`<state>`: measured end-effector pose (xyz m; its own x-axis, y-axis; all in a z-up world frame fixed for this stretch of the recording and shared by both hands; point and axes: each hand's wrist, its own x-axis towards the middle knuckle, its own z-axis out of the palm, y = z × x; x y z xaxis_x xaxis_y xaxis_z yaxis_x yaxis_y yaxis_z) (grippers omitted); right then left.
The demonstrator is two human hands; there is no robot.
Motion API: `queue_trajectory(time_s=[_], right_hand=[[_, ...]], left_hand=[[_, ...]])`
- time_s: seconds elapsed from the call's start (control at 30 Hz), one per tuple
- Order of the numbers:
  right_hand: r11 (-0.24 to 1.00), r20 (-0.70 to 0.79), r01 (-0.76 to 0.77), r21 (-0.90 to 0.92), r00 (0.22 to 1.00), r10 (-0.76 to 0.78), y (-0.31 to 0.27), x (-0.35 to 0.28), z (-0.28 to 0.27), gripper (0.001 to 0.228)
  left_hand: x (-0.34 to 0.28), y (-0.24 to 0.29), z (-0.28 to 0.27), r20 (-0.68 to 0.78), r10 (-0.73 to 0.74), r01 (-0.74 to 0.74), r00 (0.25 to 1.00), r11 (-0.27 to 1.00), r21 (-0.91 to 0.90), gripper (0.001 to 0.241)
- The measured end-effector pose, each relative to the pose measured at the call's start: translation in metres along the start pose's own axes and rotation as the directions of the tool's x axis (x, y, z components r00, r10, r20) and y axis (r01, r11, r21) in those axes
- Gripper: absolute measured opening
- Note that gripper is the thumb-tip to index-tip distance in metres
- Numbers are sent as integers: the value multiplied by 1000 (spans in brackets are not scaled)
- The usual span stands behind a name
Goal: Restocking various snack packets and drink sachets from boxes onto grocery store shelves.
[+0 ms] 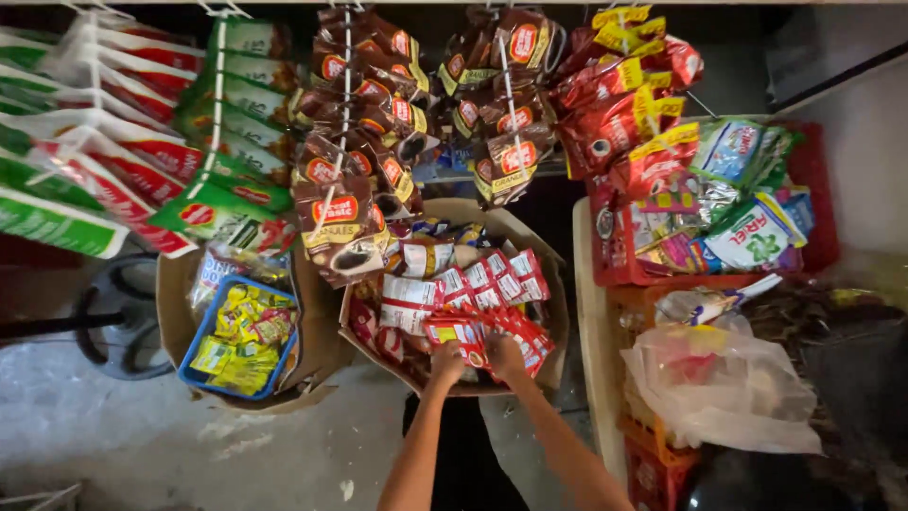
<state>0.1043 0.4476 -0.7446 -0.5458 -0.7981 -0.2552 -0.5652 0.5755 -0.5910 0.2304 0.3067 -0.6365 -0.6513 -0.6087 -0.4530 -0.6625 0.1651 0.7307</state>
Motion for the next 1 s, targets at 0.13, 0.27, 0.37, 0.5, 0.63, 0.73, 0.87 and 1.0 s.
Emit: queue_trajectory(time_s=[0.13, 0.27, 0.37, 0.5, 0.63, 0.73, 0.87, 1.0], right_hand=[[1000, -25, 10, 27, 1000, -9, -10, 16, 23, 12], [987, -83, -22, 158, 996, 35, -43, 24, 10, 12], [983, -114, 34, 180, 993, -13, -53, 23, 9, 11], [942, -127, 98, 321, 990, -59, -62, 25, -9, 11], [833, 20, -124, 539, 991, 135, -64, 24, -27, 13], [632, 25, -193, 750, 964, 264, -94, 23, -80, 16], [713, -203, 36, 700, 968, 151, -169, 16, -193, 15], [941, -474, 265, 210, 870, -139, -302, -25, -342, 25]], left_hand=[[20, -16, 31, -18, -134, 127, 991, 971, -204, 56], [34, -42, 56, 49, -159, 166, 986, 937, -306, 82], [25, -56, 63, 4, -33, 31, 999, 900, -434, 77], [2, -36, 29, -107, 9, -48, 994, 931, -362, 67], [-24, 20, -19, -238, 217, -216, 947, 976, 30, 58], [-35, 63, -54, -252, 24, -75, 967, 978, -194, 40], [-54, 142, -128, -405, 254, -346, 878, 922, -172, 20], [-80, 213, -201, -380, 445, -527, 811, 838, -143, 12]])
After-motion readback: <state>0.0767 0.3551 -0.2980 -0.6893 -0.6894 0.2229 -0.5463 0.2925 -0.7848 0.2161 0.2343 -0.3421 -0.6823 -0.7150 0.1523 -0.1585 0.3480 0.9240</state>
